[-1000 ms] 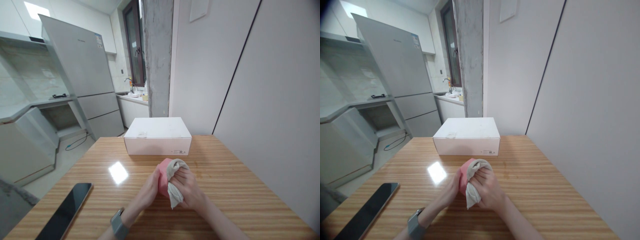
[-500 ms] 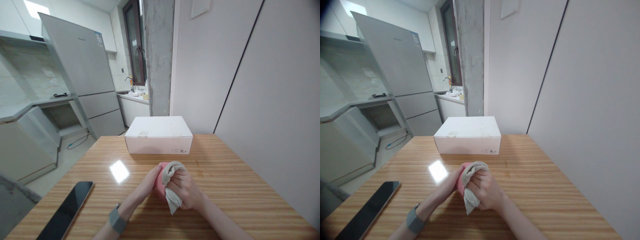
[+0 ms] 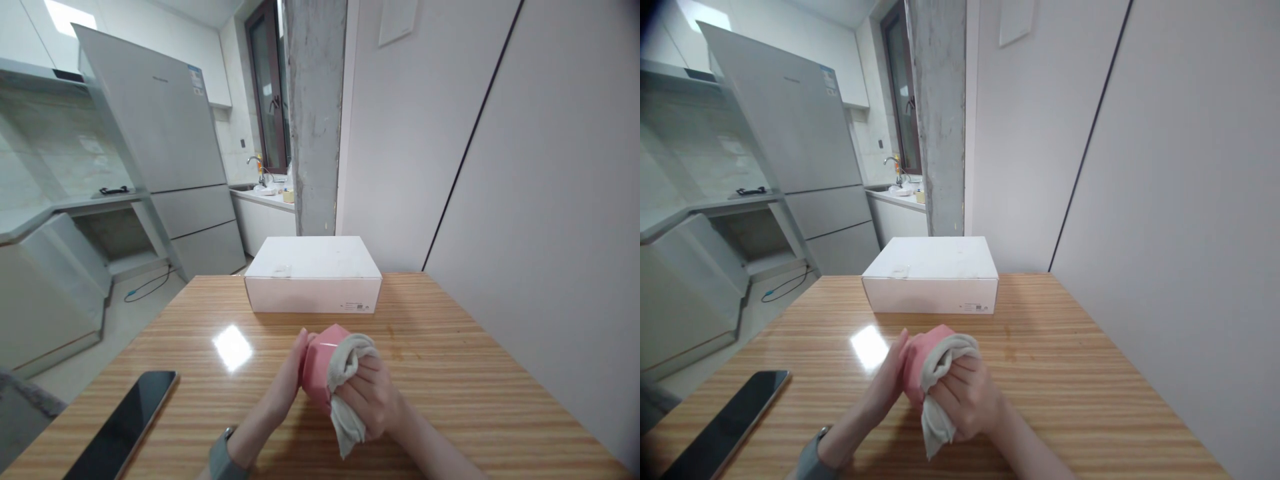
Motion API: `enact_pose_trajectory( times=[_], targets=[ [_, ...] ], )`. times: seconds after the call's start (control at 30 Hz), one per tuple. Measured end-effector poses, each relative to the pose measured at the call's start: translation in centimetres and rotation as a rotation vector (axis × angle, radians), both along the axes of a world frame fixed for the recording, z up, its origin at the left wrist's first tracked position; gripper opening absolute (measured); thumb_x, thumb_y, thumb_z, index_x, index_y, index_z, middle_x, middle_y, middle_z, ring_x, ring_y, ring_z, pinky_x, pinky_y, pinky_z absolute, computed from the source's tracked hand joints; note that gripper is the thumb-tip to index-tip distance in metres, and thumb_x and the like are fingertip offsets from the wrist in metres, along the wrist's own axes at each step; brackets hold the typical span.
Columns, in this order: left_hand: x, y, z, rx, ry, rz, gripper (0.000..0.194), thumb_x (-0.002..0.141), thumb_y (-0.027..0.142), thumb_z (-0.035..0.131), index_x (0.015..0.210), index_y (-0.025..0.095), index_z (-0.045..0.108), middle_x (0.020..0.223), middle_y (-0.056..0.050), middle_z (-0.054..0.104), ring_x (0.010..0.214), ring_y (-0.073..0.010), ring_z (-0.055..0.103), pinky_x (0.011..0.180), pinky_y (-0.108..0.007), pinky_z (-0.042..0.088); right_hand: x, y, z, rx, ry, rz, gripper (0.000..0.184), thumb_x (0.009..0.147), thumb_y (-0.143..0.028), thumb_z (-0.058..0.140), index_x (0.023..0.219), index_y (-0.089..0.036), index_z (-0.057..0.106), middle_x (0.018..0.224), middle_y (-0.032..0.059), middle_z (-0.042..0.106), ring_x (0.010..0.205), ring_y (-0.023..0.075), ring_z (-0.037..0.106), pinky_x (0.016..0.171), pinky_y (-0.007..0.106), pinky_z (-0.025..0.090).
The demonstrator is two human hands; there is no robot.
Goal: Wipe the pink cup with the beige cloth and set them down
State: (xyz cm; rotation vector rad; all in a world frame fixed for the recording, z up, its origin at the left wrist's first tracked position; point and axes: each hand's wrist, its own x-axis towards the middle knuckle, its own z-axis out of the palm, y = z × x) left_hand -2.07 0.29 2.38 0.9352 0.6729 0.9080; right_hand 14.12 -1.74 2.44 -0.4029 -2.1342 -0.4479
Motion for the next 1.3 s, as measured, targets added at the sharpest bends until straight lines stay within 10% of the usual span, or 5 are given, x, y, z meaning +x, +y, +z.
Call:
enact_pose_trajectory(
  times=[0.1,0.4,0.8,1.3],
  targets=[
    [-0.5,0.4,-0.2,-0.034,-0.018,0.031,0.052,0.084,0.065,0.043,0.078,0.018,0.065,0.075,-0.003,0.067,0.082,-0.0218,0.060,0.092,-0.037,0.040,-0.6,-0.5,0.1,0.070,-0.070,0.049,0.032,0.091,-0.015,0.034,0.071,-0.017,0.060,0.052,0.0015,0.056,0.048,0.0151,0.047,0.053,0.031,0.039],
    [-3.2,-0.1,1.2,0.105,0.365,-0.189,0.044,0.087,0.051,0.049,0.107,0.017,0.070,0.117,-0.005,0.068,0.121,-0.0252,0.051,0.113,-0.038,0.019,-0.7,-0.3,-0.2,0.117,-0.133,0.093,0.040,0.092,-0.015,0.031,0.063,-0.017,0.058,0.049,0.0005,0.048,0.046,0.0150,0.039,0.054,0.030,0.034],
    [-1.6,-0.1,0.2,0.271,0.106,-0.144,0.055,0.090,0.052,0.045,0.133,0.018,0.049,0.141,-0.008,0.049,0.137,-0.0255,0.031,0.116,-0.041,0.014,0.2,0.5,0.2,-0.052,0.047,-0.026,0.043,0.097,-0.031,0.021,0.071,-0.018,0.053,0.057,0.0027,0.054,0.053,0.0170,0.044,0.056,0.032,0.032],
    [-0.2,0.4,-0.2,-0.153,-0.160,-0.063,0.051,0.084,0.057,0.049,0.087,0.010,0.069,0.075,-0.006,0.070,0.074,-0.0194,0.062,0.080,-0.030,0.042,-0.4,-0.2,0.2,0.109,-0.076,0.030,0.037,0.092,-0.011,0.031,0.067,-0.014,0.059,0.053,0.0026,0.055,0.049,0.0152,0.043,0.055,0.030,0.034]
  ],
)
